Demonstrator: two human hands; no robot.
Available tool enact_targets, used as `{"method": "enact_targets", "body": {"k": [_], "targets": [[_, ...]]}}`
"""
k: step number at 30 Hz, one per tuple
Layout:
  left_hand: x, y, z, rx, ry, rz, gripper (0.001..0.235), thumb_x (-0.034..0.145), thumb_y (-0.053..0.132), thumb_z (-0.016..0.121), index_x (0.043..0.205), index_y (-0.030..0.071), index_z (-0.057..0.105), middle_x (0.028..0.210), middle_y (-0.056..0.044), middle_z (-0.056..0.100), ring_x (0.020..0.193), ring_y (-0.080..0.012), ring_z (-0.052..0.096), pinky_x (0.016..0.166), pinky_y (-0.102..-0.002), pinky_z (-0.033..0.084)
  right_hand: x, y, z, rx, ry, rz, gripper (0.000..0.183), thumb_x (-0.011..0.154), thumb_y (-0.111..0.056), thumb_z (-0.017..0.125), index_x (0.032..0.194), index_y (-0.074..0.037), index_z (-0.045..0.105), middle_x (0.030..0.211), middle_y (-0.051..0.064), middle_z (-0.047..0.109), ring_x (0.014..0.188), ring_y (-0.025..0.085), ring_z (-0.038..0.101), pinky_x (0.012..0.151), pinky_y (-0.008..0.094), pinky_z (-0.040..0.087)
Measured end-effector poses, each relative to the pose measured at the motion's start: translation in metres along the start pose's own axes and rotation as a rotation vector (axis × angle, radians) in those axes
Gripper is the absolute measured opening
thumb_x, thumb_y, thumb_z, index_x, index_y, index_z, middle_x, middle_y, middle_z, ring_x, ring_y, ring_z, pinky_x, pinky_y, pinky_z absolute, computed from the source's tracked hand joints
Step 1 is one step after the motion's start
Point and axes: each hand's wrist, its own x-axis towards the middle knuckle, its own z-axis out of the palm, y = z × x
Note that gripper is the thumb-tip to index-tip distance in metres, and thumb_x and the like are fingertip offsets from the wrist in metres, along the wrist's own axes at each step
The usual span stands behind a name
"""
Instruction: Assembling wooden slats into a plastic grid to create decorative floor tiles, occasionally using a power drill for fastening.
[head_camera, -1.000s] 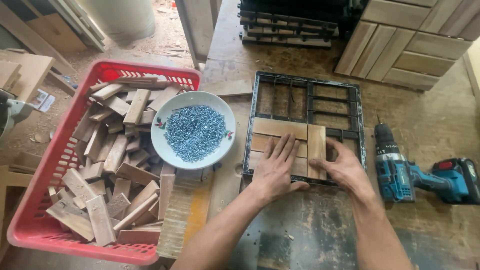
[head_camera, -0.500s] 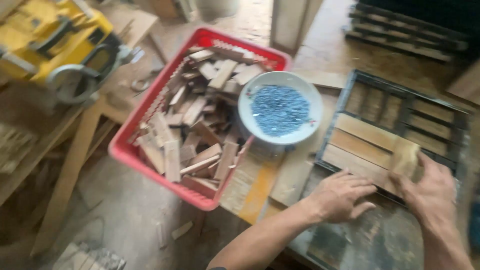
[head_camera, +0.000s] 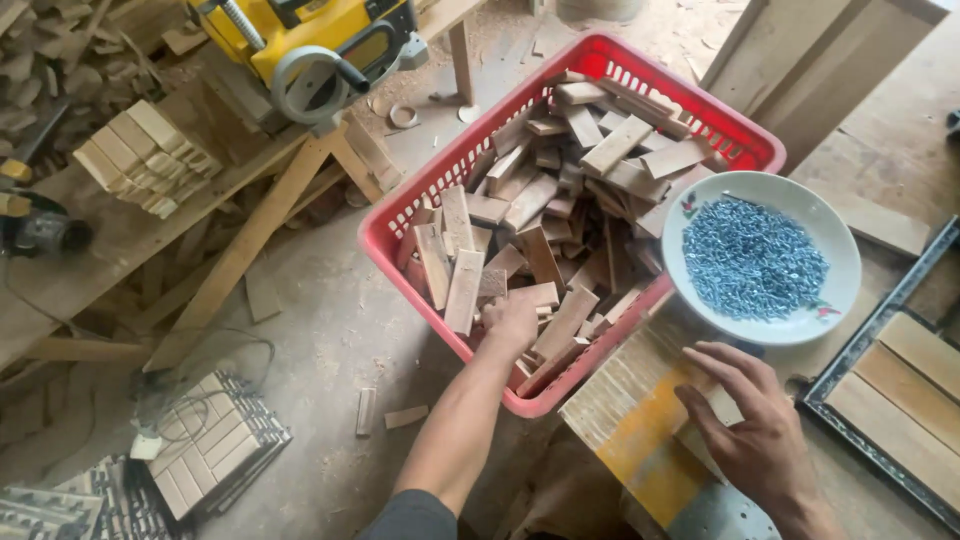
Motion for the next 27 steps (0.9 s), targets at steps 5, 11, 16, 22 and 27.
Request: {"method": "enact_targets", "body": {"k": [5, 11, 16, 22, 27], "targets": [[0.009, -0.017, -0.006, -0.020, 0.095, 0.021, 0.030, 0.100, 0.008, 0.049, 0.119, 0.009, 0.073, 0.116, -0.012, 0.069, 0.108, -0.0374, 0.069, 0.080, -0.050, 0.058, 0.011, -0.014, 0.007, 0.095, -0.062, 0.026, 0.045, 0.085, -0.024, 0.074, 0.130, -0.016, 0.070, 0.136, 0.006, 0.067, 0.128, 0.022, 0.062, 0.109, 0.042, 0.051], [-0.088, -0.031, -0.101, -0.766, 0.023, 0.105, 0.032, 0.093, 0.021, 0.065, 0.124, 0.010, 0.063, 0.119, -0.012, 0.072, 0.109, -0.0263, 0.068, 0.091, -0.042, 0.056, 0.005, -0.018, 0.003, 0.234, -0.118, 0.269, 0.044, 0.083, -0.025, 0.075, 0.127, -0.018, 0.073, 0.133, 0.004, 0.072, 0.116, 0.020, 0.070, 0.101, 0.038, 0.057], [-0.130, -0.021, -0.110, -1.471, -0.194, 0.339, 0.057, 0.088, 0.015, 0.070, 0.141, 0.002, 0.055, 0.124, -0.016, 0.067, 0.112, -0.0290, 0.068, 0.089, -0.051, 0.065, 0.013, -0.046, -0.002, 0.365, -0.259, 0.445, 0.048, 0.084, -0.030, 0.072, 0.132, -0.024, 0.071, 0.138, 0.000, 0.071, 0.116, 0.017, 0.073, 0.099, 0.037, 0.062], [-0.157, 0.022, -0.091, -1.685, -0.306, 0.499, 0.090, 0.079, 0.008, 0.079, 0.155, -0.003, 0.033, 0.117, -0.025, 0.070, 0.108, -0.0302, 0.071, 0.087, -0.042, 0.065, 0.006, -0.061, -0.012, 0.818, -0.216, 0.644, 0.054, 0.085, -0.012, 0.072, 0.138, -0.009, 0.069, 0.122, 0.012, 0.084, 0.112, 0.018, 0.077, 0.104, 0.030, 0.060], [-0.182, 0.073, -0.085, -1.730, -0.470, 0.735, 0.073, 0.083, 0.010, 0.078, 0.147, -0.002, 0.045, 0.130, -0.022, 0.067, 0.118, -0.0308, 0.067, 0.095, -0.044, 0.060, -0.022, -0.039, -0.013, 1.321, -0.062, 0.791, 0.051, 0.089, -0.009, 0.065, 0.136, 0.010, 0.067, 0.105, 0.031, 0.078, 0.092, 0.035, 0.074, 0.092, 0.044, 0.060]]}}
